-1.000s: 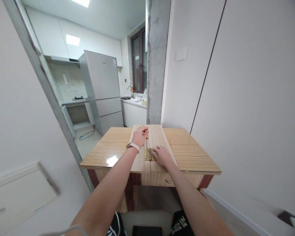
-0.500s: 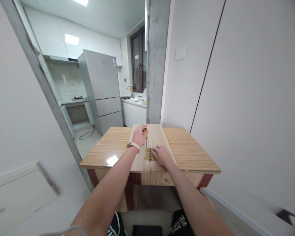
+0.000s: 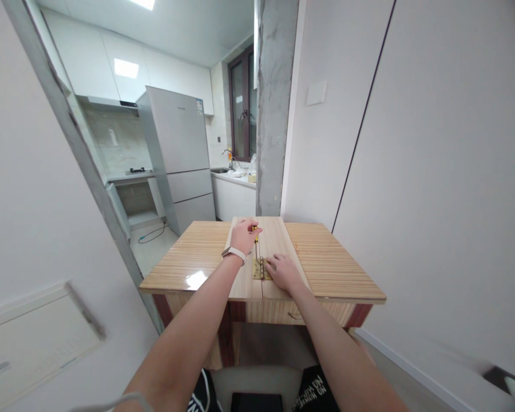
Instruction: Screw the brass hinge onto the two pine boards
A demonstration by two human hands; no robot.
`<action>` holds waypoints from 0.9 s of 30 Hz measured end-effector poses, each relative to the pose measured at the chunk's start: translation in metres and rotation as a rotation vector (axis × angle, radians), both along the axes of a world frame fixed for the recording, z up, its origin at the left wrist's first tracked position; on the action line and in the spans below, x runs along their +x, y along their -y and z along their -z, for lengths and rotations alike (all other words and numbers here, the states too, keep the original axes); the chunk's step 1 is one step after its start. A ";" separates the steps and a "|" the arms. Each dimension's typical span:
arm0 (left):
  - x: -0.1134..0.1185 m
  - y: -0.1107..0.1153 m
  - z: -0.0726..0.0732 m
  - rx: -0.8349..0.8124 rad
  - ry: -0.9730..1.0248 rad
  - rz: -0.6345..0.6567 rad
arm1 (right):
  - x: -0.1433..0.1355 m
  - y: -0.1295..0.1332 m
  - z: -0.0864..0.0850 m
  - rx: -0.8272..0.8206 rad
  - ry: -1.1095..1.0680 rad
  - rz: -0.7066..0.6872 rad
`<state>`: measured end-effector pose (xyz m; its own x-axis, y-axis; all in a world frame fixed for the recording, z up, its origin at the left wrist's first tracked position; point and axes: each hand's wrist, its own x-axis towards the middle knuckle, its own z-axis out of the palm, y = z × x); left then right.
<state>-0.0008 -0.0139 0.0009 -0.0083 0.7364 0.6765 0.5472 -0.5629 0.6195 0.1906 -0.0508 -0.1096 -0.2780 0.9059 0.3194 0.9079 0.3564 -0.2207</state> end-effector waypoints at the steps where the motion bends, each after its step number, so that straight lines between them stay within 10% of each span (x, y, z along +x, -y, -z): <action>1: 0.000 0.000 0.000 0.006 -0.004 -0.004 | 0.000 0.000 0.000 0.001 -0.001 -0.001; 27: 0.001 -0.003 0.004 0.019 0.021 -0.001 | 0.001 -0.002 0.003 -0.018 0.000 0.013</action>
